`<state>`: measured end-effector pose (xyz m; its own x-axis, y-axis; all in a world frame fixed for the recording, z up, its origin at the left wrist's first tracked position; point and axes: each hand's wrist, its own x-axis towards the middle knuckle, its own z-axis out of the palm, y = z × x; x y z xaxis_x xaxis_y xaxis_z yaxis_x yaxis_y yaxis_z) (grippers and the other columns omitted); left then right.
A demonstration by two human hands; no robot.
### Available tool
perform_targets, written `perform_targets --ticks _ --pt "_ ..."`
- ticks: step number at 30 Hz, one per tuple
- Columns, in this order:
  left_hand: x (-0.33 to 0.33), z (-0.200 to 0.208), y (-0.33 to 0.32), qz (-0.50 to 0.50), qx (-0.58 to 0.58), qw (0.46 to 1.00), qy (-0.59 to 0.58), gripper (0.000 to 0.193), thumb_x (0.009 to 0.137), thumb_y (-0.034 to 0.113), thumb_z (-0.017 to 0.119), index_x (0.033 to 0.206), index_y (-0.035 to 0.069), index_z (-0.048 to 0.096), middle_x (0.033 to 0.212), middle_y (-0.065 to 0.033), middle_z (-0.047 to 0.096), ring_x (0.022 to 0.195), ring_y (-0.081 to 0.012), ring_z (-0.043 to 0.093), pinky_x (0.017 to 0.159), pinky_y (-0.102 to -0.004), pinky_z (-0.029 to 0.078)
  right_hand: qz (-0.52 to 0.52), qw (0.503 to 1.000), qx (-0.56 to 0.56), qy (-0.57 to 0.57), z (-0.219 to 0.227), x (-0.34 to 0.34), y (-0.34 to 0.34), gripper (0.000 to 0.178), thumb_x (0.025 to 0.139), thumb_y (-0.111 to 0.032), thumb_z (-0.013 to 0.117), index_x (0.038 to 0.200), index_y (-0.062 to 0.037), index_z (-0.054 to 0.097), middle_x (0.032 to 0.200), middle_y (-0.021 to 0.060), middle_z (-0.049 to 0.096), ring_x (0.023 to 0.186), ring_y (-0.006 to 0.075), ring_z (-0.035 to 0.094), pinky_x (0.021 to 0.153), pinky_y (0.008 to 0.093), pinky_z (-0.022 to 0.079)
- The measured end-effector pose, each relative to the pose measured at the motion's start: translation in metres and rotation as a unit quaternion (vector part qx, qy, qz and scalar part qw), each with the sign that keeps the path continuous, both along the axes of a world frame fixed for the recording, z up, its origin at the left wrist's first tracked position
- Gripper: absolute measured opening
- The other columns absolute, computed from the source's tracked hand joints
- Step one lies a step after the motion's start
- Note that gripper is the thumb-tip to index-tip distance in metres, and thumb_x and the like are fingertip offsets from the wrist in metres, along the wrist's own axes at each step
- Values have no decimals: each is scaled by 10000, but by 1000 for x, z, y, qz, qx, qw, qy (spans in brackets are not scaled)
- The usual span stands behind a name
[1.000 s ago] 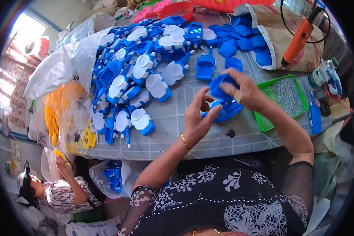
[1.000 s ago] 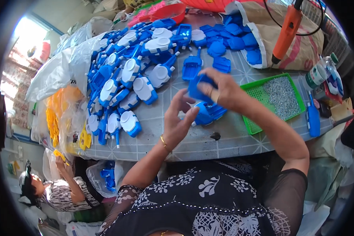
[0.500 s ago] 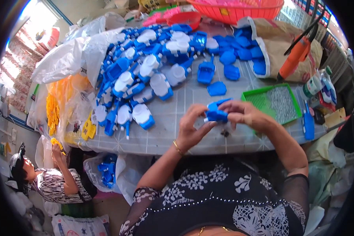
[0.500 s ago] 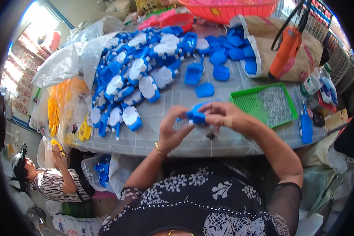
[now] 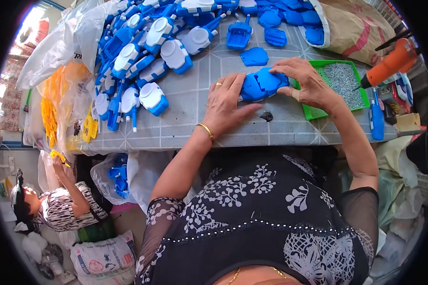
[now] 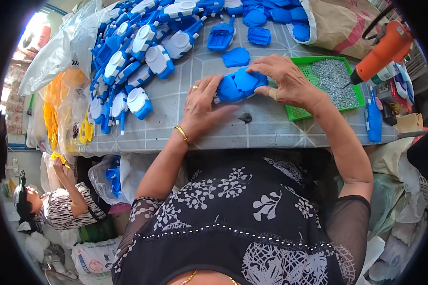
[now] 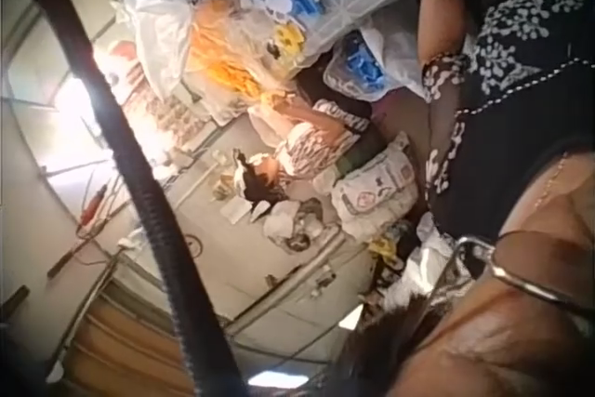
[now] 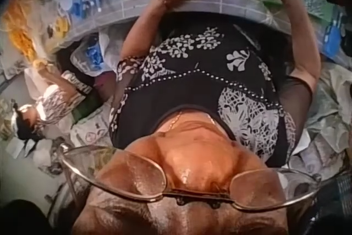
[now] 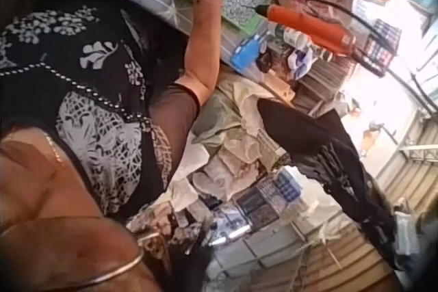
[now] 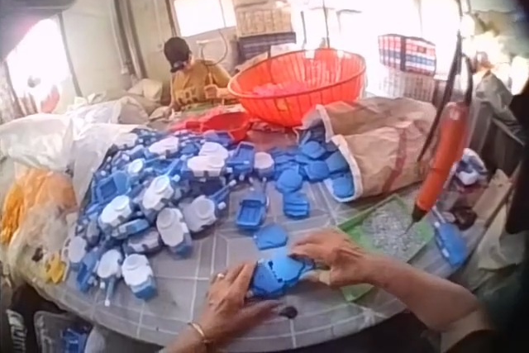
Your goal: Assembling blue plastic components using an electric screwdriver.
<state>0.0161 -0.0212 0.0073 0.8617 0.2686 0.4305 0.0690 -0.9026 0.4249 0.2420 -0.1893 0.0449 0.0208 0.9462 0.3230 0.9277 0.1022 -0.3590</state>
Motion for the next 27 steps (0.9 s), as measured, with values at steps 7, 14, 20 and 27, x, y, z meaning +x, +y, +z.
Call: perform_targets --ticks 7,14,20,27 --pt "17 10 13 -44 -26 997 57 739 814 408 825 1392 32 559 1357 -195 603 1222 -412 569 1067 -492 419 43 999 -17 23 1 12 10 510 812 -185 820 1303 -141 688 1350 92 629 1255 296 560 1094 431 405" --pt "25 8 19 -79 -10 997 7 707 787 397 837 1307 -13 590 1237 -198 620 1108 -402 581 968 -476 472 50 998 -23 20 2 12 12 534 789 -169 836 1305 -143 698 1303 98 634 1205 305 576 1066 433 442" --pt "30 7 23 -83 -29 996 9 693 783 391 842 1295 -9 602 1207 -189 629 1085 -395 595 937 -474 499 47 998 -22 20 -2 19 8 541 777 -169 841 1300 -146 703 1275 103 638 1188 300 581 1060 429 435" --pt "35 0 24 -91 -35 995 -31 672 750 348 860 1268 -6 618 1191 -179 635 1063 -387 608 901 -473 525 63 996 5 -56 -2 15 12 571 777 -156 835 1327 -170 681 1273 111 637 1187 300 590 1051 441 419"
